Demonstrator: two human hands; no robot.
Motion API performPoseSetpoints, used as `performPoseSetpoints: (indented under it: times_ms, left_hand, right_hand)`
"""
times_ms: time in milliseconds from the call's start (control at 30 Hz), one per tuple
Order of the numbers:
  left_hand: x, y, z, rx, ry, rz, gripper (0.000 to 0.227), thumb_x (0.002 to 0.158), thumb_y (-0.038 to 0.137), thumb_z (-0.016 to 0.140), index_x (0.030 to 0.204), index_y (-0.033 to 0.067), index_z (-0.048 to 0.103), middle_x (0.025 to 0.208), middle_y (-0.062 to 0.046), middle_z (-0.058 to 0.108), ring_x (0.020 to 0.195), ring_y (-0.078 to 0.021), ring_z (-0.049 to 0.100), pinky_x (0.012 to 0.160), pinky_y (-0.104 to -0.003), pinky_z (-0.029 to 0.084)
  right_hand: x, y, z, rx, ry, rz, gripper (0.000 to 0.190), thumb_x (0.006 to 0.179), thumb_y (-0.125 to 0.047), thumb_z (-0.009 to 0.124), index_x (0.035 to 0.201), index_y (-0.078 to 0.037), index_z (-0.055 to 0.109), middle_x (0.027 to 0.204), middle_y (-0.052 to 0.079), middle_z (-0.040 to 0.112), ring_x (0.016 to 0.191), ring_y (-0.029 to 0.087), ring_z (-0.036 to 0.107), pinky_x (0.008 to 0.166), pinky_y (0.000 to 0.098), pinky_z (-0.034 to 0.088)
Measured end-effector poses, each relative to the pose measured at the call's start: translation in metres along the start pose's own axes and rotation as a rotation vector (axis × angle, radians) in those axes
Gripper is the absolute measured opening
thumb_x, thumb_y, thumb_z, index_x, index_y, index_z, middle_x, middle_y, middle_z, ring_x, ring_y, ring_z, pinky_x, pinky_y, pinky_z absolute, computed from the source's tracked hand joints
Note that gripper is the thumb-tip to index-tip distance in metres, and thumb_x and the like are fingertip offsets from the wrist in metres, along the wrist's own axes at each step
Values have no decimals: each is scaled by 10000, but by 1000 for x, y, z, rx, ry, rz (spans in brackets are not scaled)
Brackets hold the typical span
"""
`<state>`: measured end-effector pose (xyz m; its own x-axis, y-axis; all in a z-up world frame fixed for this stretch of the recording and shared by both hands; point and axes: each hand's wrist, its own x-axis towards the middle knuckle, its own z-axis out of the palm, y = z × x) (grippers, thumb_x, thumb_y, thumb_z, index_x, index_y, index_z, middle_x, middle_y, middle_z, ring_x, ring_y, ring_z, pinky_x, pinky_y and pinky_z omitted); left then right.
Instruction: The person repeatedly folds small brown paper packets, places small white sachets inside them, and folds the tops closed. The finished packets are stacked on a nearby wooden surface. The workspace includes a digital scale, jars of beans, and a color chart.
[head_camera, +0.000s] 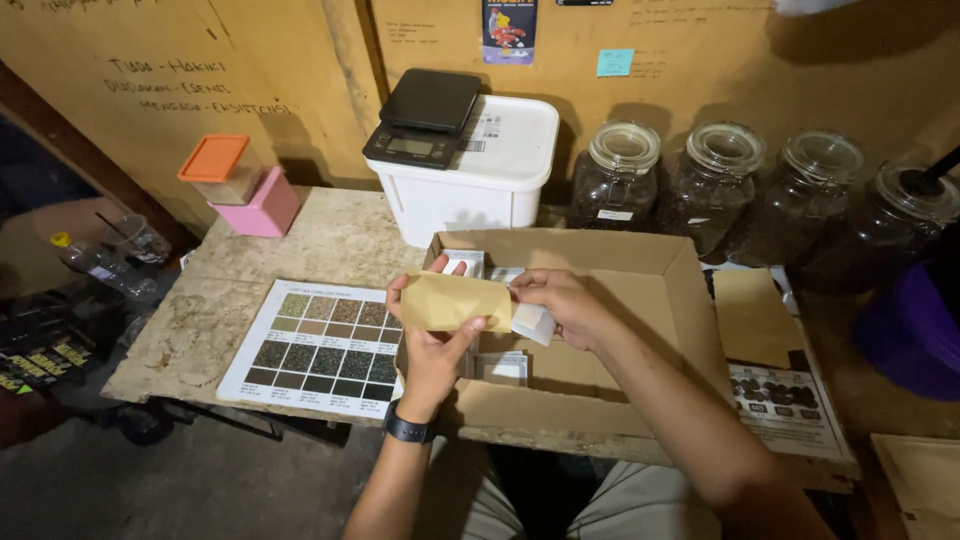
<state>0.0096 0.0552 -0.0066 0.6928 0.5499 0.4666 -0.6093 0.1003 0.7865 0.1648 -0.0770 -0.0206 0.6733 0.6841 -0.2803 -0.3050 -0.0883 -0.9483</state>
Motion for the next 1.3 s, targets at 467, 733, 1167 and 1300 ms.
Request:
performPoseSetpoints:
  times_ms: [467,733,1167,1300]
  left_hand:
    - [0,-2,-3,8,-20,-14,967,767,-102,773,1375,166,69,1551,-256,341,1408,-399,441,998,-428,607]
    - [2,-4,-6,4,-41,-19,991,747,-132,770,1383,163,69,1529,-259,371,1386,-404,472,981,-431,619]
    - [1,-7,-5,-5,-93,-23,989,735,-121,794,1375,137,86,1516,-251,405,1394,-398,465,1018,-422,593]
    - [1,-4,-1,-14,-39,-23,961,764,-129,759,1388,134,77,1512,-251,404,1394,-399,463,1055,-440,569]
  right_hand:
    - [-2,-3,-3,18,37,-53,194,803,-28,724,992,13,740,784,127,716,663,237,747,547,325,604]
    - [-1,1,-8,-41,19,-122,212,754,9,752,966,4,750,787,136,731,687,229,739,585,345,619]
    - [8,9,-15,1,-1,-181,250,732,12,786,968,-25,712,734,108,698,675,237,736,605,354,622]
    - [9,8,-16,123,-23,-178,275,754,-36,778,1002,-44,659,832,110,714,714,231,728,614,329,594]
